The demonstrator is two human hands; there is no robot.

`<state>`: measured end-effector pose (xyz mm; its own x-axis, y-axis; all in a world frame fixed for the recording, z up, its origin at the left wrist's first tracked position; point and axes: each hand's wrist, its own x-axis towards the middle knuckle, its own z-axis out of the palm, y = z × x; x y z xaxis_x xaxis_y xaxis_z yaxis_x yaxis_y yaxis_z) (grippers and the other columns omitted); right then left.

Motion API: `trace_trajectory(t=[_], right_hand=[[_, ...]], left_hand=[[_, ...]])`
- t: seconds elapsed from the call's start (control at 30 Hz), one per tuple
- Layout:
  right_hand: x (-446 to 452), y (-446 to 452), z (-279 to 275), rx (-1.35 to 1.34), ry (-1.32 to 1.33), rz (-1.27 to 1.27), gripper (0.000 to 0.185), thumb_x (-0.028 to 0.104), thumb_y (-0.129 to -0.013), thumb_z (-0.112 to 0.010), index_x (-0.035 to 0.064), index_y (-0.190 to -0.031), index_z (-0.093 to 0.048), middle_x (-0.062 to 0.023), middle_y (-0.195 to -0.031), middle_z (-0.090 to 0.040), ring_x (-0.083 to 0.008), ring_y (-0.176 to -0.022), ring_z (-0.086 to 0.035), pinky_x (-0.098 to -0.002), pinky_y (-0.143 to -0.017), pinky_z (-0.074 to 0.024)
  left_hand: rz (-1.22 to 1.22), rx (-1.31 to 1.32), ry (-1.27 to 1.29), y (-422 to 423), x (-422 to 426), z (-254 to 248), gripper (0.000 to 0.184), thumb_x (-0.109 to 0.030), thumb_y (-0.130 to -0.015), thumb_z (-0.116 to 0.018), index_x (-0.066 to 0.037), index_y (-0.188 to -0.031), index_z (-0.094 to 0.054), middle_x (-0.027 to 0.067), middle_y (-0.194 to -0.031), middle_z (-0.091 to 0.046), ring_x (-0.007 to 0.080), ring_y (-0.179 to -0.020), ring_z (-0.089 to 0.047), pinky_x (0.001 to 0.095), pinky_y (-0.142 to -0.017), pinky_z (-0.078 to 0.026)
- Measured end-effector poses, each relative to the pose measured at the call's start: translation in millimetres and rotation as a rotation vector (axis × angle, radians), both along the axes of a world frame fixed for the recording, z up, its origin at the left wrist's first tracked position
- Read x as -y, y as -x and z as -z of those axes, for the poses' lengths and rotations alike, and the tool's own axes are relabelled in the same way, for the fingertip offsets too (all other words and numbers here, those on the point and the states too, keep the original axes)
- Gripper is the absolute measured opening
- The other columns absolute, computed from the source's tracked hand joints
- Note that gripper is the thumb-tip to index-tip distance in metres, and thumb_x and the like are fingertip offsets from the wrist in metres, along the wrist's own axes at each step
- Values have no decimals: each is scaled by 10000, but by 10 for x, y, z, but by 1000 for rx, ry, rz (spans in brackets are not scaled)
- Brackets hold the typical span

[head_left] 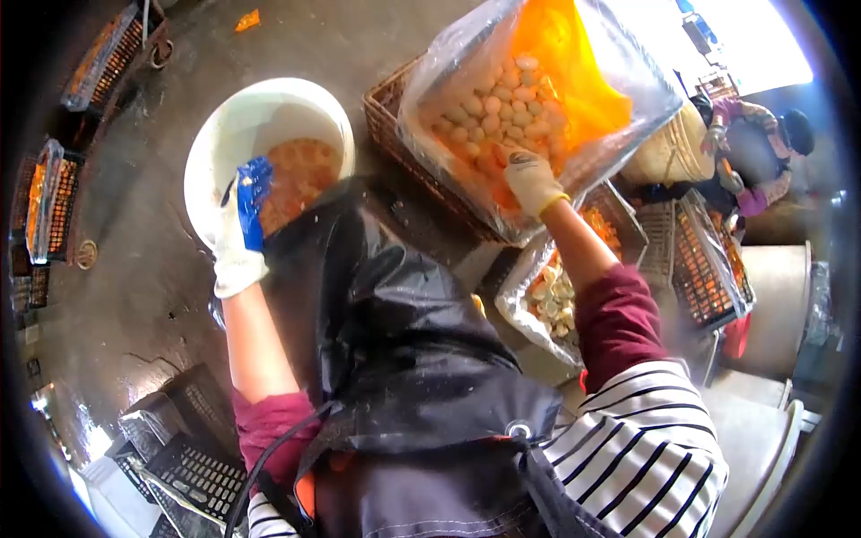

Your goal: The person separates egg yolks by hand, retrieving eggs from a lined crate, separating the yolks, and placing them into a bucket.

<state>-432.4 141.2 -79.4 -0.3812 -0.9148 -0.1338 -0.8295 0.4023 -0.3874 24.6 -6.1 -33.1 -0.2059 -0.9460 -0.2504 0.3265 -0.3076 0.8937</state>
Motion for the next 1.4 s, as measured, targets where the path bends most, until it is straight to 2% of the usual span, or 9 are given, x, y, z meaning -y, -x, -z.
trace_trajectory(t=[0.13,0.2,0.4,0.57,0.8,0.97,1.13,1.3,1.4], right_hand=[[409,-111,-154,-654,-465,-173,469,82,-839,-508,16,-1298,-430,-175,-1181,-563,-263,-1087,-553,-385,-821,-476],[560,346,657,-595,-363,-72,432,85,-848,-486,27,-1275,-464,-171,-1223,-536,-277,-1122,-527,-402,-831,-470],[602,557,717,-646,-653,-290,323,173,-855,-480,92,-1139,-609,-150,-1188,-577,-282,-1060,-573,-406,-808,-472],[626,332,177,-207,-721,-95,327,225,-844,-481,63,-1083,-634,-164,-1098,-617,-305,-969,-609,-404,-797,-477],[426,240,-281,-490,-560,-681,379,163,-820,-564,90,-1191,-535,-133,-1053,-611,-316,-986,-592,-372,-825,-479],[829,222,-115,687,-218,-250,464,114,-858,-585,67,-1292,-428,-81,-1237,-509,-223,-1127,-504,-302,-959,-413],[1226,-1582,-1195,1140,248,-297,522,168,-897,-561,18,-1353,-355,-66,-1320,-438,-167,-1184,-453,-273,-1004,-376],[1748,-1934,-507,-51,437,-651,334,352,-866,-551,164,-1142,-538,-151,-1114,-580,-306,-943,-586,-385,-778,-477],[1786,-2024,-657,72,415,-657,368,376,-848,-569,189,-1163,-539,-145,-1140,-572,-346,-849,-603,-393,-778,-484]], left_hand=[[-9,142,18,19,6,-34,347,-181,-931,-495,25,-1210,-506,126,-1160,-573,194,-1044,-561,285,-900,-446],[-72,208,47,80,-3,0,311,-206,-914,-544,22,-1121,-580,112,-1057,-639,197,-946,-615,304,-842,-474],[-37,275,33,216,-18,-126,320,-192,-911,-552,36,-1136,-565,115,-1047,-641,201,-935,-620,299,-816,-490],[-20,230,-29,147,-33,-157,330,-197,-918,-540,41,-1146,-558,121,-1068,-631,202,-950,-611,289,-840,-478],[71,229,90,168,4,11,330,-165,-936,-490,47,-1186,-531,119,-1117,-609,181,-1012,-581,268,-899,-441],[4,212,90,248,-80,-140,319,-157,-915,-526,32,-1170,-556,113,-1101,-621,162,-988,-590,253,-862,-459],[30,344,284,194,-101,-96,294,-154,-909,-534,34,-1130,-579,112,-1050,-638,158,-932,-603,245,-811,-473],[-28,212,45,211,-150,-337,287,-141,-899,-551,38,-1121,-581,88,-1040,-635,141,-915,-592,238,-806,-467],[-36,96,63,174,-32,-46,319,-146,-890,-560,19,-1164,-554,74,-1032,-619,133,-860,-582,224,-745,-470]])
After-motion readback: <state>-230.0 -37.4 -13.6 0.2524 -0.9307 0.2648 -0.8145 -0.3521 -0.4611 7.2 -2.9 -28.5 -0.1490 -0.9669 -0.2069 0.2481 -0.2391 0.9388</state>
